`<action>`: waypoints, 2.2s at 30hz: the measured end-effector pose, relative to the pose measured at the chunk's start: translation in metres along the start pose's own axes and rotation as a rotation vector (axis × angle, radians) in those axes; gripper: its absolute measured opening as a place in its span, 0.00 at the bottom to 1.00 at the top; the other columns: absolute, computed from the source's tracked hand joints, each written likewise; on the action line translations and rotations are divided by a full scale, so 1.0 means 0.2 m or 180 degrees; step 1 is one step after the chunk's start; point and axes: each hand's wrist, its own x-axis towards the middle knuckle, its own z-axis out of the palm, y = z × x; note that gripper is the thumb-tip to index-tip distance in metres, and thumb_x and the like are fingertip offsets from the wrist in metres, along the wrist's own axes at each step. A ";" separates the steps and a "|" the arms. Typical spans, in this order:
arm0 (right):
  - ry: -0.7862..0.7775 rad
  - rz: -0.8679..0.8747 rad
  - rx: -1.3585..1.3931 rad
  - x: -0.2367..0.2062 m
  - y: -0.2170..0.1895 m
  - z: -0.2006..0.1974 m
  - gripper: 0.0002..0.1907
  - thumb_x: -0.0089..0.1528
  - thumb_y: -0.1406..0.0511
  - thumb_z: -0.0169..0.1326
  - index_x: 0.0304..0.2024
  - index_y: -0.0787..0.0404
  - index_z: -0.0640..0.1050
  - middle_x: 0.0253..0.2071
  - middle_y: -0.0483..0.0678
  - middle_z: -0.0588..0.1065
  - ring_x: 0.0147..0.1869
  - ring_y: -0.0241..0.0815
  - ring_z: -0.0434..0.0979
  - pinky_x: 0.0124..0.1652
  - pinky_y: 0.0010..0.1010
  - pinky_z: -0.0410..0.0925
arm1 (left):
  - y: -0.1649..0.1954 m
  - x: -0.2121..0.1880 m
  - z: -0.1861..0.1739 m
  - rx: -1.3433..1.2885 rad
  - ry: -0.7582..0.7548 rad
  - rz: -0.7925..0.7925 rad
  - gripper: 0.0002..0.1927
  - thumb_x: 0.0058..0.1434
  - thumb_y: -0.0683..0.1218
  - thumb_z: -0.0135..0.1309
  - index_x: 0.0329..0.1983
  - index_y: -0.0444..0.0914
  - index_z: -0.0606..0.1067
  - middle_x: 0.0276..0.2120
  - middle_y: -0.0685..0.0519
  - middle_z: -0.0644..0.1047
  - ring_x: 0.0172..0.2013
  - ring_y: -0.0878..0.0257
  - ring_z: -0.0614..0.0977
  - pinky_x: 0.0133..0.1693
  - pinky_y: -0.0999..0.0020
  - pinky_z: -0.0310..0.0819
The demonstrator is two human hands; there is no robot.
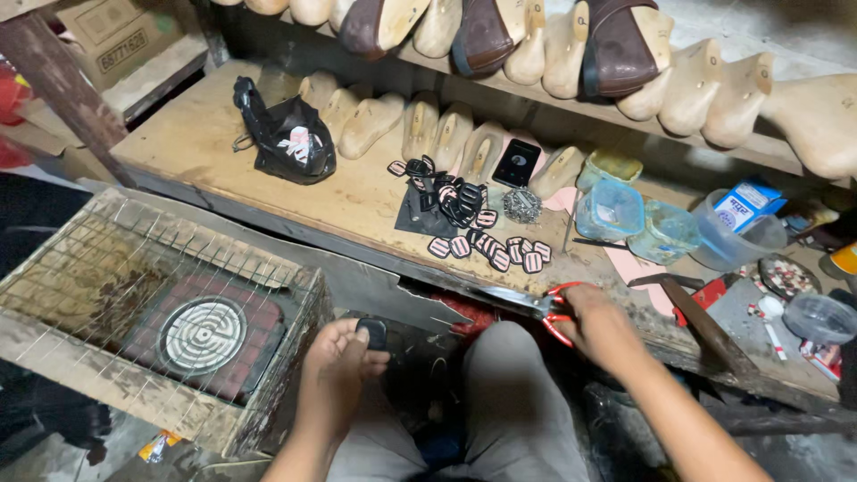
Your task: The person cuts small striped fabric pieces with scissors, then uses a hammer and nail to attach them to a black shoe component. The person repeats this process for several pieces, placing finished items on the workbench.
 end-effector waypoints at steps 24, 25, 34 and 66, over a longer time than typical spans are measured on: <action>-0.0527 -0.0053 0.2663 0.10 -0.66 0.15 0.17 0.63 0.64 0.56 0.54 0.62 0.80 0.43 0.49 0.84 0.46 0.36 0.84 0.48 0.27 0.73 | 0.03 -0.09 0.23 -0.0257 -0.0273 0.0596 0.12 0.62 0.33 0.54 0.49 0.31 0.74 0.36 0.52 0.81 0.32 0.70 0.80 0.37 0.76 0.75; -0.0581 0.0039 0.2886 0.12 -0.73 0.17 0.18 0.63 0.65 0.56 0.54 0.63 0.80 0.42 0.49 0.84 0.44 0.36 0.84 0.47 0.26 0.74 | 0.04 -0.10 0.25 -0.0234 -0.0311 0.0661 0.12 0.62 0.33 0.53 0.49 0.31 0.74 0.36 0.52 0.81 0.32 0.71 0.80 0.37 0.77 0.74; -0.0803 0.0578 0.3626 0.14 -0.79 0.33 0.16 0.63 0.69 0.55 0.53 0.67 0.79 0.41 0.49 0.82 0.43 0.32 0.80 0.43 0.23 0.72 | 0.07 -0.18 0.27 0.0492 -0.0311 0.0920 0.13 0.63 0.33 0.53 0.51 0.30 0.77 0.32 0.56 0.76 0.29 0.74 0.73 0.31 0.81 0.67; -0.1292 0.1472 0.6065 0.04 -0.76 0.32 0.16 0.67 0.60 0.43 0.47 0.62 0.77 0.42 0.47 0.80 0.48 0.40 0.80 0.50 0.37 0.75 | 0.16 -0.18 0.37 0.0982 -0.0764 0.2040 0.14 0.64 0.34 0.53 0.52 0.28 0.77 0.53 0.48 0.74 0.48 0.64 0.78 0.46 0.72 0.77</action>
